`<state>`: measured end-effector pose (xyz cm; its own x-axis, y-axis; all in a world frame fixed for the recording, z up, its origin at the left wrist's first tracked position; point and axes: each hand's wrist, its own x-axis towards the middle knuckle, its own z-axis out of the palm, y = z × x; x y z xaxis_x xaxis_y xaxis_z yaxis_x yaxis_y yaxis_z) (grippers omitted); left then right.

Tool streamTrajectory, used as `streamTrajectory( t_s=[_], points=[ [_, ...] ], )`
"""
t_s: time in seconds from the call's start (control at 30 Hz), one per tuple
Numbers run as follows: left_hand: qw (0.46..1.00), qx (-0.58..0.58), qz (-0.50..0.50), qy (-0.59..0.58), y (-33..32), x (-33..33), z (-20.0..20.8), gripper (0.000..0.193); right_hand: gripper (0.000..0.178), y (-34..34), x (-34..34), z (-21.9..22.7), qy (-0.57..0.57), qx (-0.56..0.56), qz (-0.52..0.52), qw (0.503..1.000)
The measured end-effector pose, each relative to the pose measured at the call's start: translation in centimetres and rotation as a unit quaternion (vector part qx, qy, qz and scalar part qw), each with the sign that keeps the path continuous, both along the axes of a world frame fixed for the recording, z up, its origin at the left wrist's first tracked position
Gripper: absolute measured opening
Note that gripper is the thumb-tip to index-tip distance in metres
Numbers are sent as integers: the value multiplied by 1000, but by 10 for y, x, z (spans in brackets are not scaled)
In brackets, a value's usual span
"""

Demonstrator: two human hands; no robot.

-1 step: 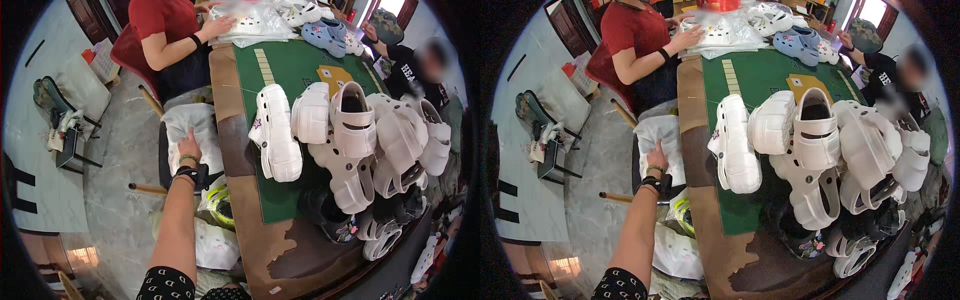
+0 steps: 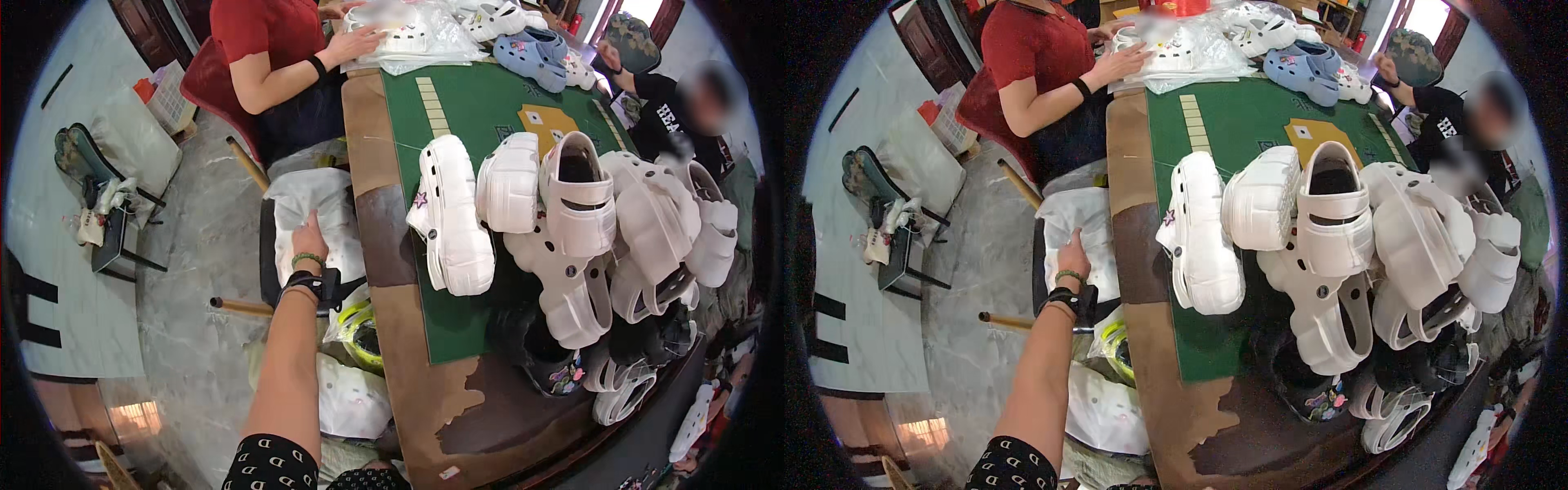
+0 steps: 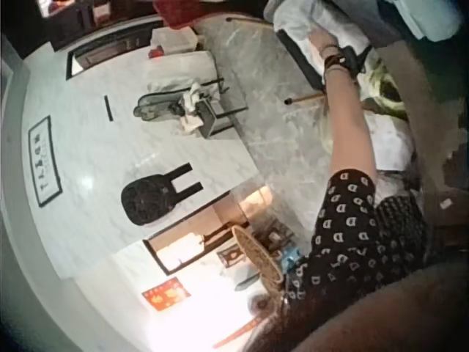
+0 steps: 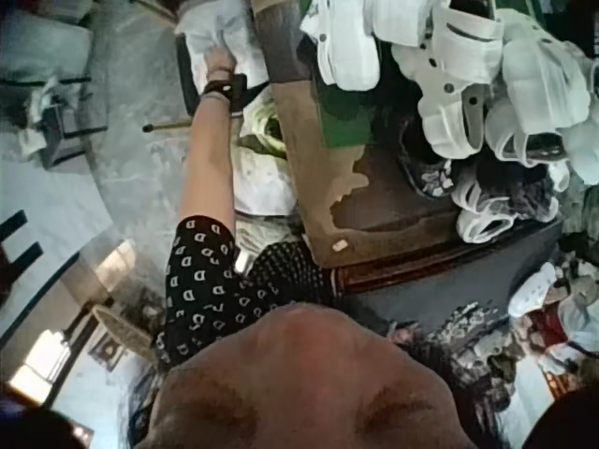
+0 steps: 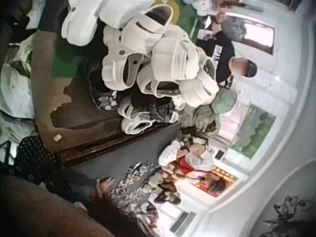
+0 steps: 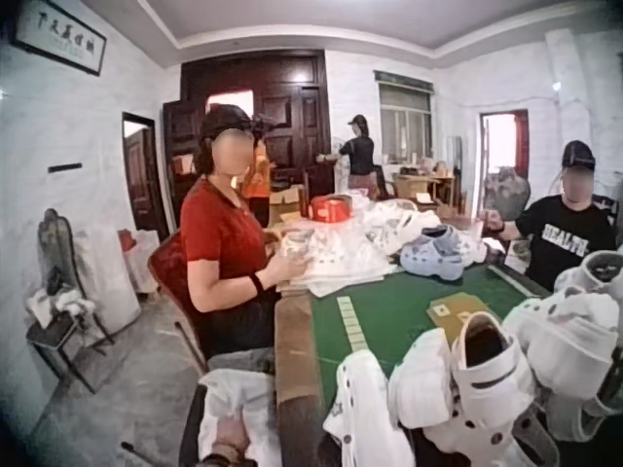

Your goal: Sort and package shoes into plastic bags at a manufacturing facility.

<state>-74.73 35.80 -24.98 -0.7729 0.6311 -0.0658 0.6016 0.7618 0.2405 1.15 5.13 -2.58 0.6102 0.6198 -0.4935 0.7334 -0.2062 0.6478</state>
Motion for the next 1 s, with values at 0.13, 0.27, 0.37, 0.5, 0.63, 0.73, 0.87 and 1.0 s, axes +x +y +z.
streamTrajectory(
  t_s=[0.13, 0.27, 0.37, 0.5, 0.63, 0.73, 0.87, 1.0],
  points=[
    [974, 106, -182, 79, -20, 11, -10, 45, 89, 0, 14, -1, -53, -75, 28, 995],
    [965, 14, -261, -15, -66, 62, -14, 32, 86, -26, 48, -7, 285, 300, 139, 900],
    [962, -120, -232, -83, -79, 110, 3, 39, 87, 6, -4, 28, 96, 73, 66, 991],
    [969, -70, -226, -75, -98, 129, 10, 53, 86, 11, -11, 31, 128, 67, 52, 988],
    [941, -141, -281, -123, -105, 133, 28, 74, 85, -11, 19, 10, 80, 70, 130, 986],
    [930, -159, -302, -133, -108, 149, 26, 83, 86, -33, 44, -17, -197, -61, 392, 896],
    [912, -208, -317, -161, -103, 180, 50, 74, 85, -28, 34, -21, 73, 208, 80, 972],
    [925, -195, -275, -173, -123, 182, 4, 40, 85, -32, 48, -47, -28, 203, 204, 957]
  ],
)
